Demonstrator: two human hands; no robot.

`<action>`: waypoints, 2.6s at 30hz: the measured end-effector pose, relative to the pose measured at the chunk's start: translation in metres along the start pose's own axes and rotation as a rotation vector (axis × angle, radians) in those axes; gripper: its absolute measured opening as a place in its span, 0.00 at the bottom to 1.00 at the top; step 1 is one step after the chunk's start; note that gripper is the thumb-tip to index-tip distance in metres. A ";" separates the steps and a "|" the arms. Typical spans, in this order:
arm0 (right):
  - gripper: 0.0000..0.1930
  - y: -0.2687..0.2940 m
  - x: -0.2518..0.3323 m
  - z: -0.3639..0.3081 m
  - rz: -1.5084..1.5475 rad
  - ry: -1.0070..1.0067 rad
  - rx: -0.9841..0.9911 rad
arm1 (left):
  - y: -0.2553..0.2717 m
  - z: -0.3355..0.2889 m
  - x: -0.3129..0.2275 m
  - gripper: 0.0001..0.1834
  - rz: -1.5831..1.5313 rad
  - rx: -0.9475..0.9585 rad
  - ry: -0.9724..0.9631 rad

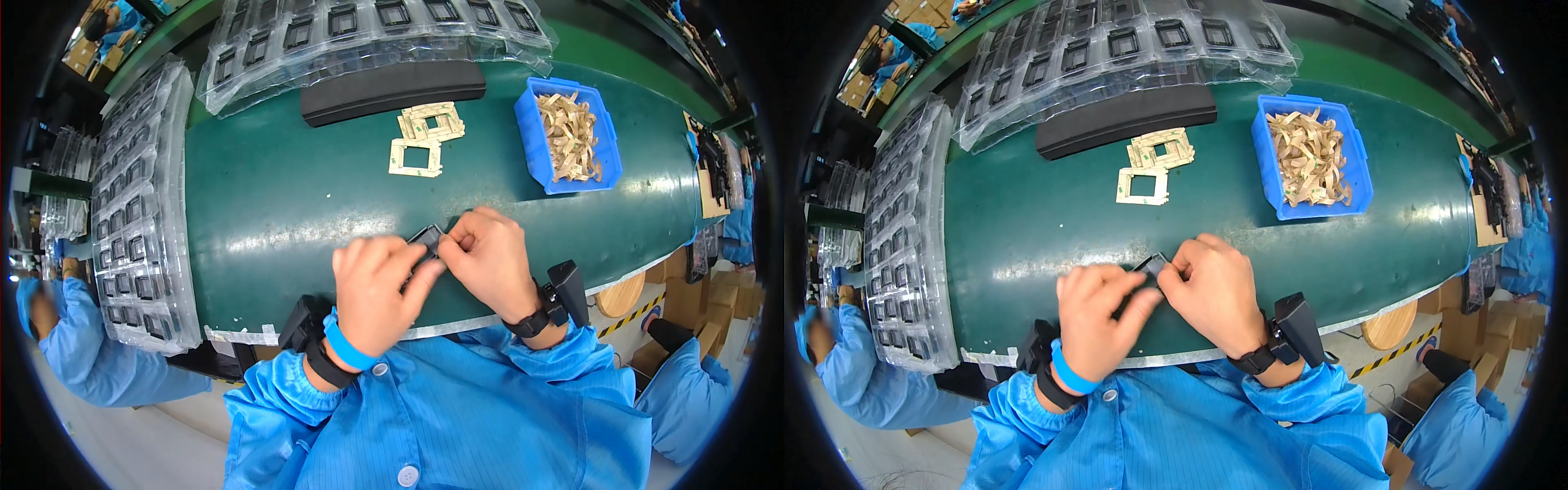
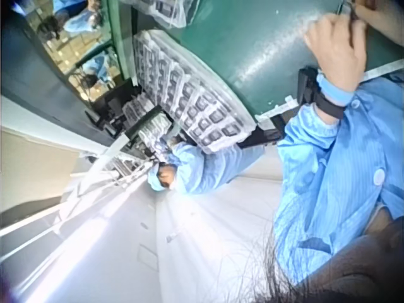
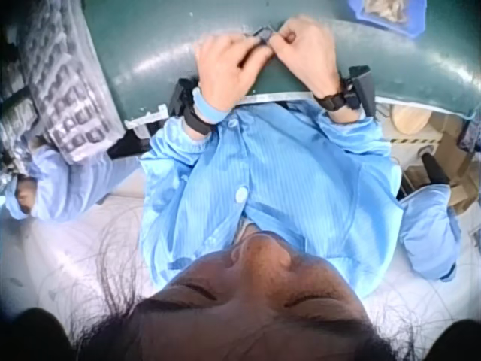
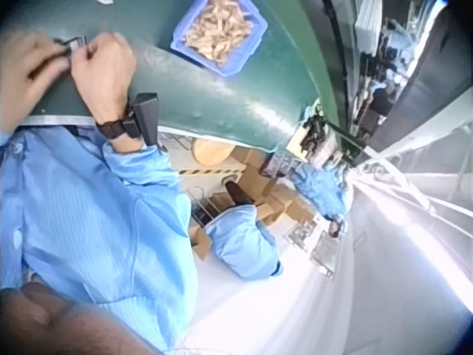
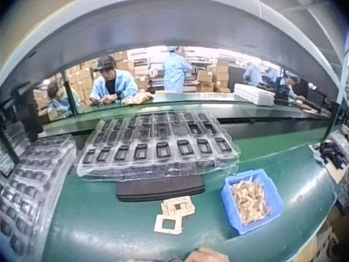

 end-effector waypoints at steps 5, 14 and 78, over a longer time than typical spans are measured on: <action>0.08 -0.003 0.006 -0.012 -0.025 -0.016 0.100 | -0.007 -0.025 -0.001 0.12 0.143 -0.007 -0.059; 0.15 -0.010 0.039 -0.026 -0.116 0.435 0.080 | -0.004 -0.037 0.005 0.13 0.197 -0.038 -0.123; 0.04 0.151 -0.003 0.049 -0.168 0.152 -0.285 | 0.008 -0.038 0.011 0.16 0.127 -0.055 0.064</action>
Point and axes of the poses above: each hand's wrist, its own z-axis towards the middle knuckle, its own y-axis out of the back of the hand, x = y × z, the point moved 9 cm from there along z, towards the middle knuckle, and after that the axes turned 1 degree about -z, right-handed, at the moved point
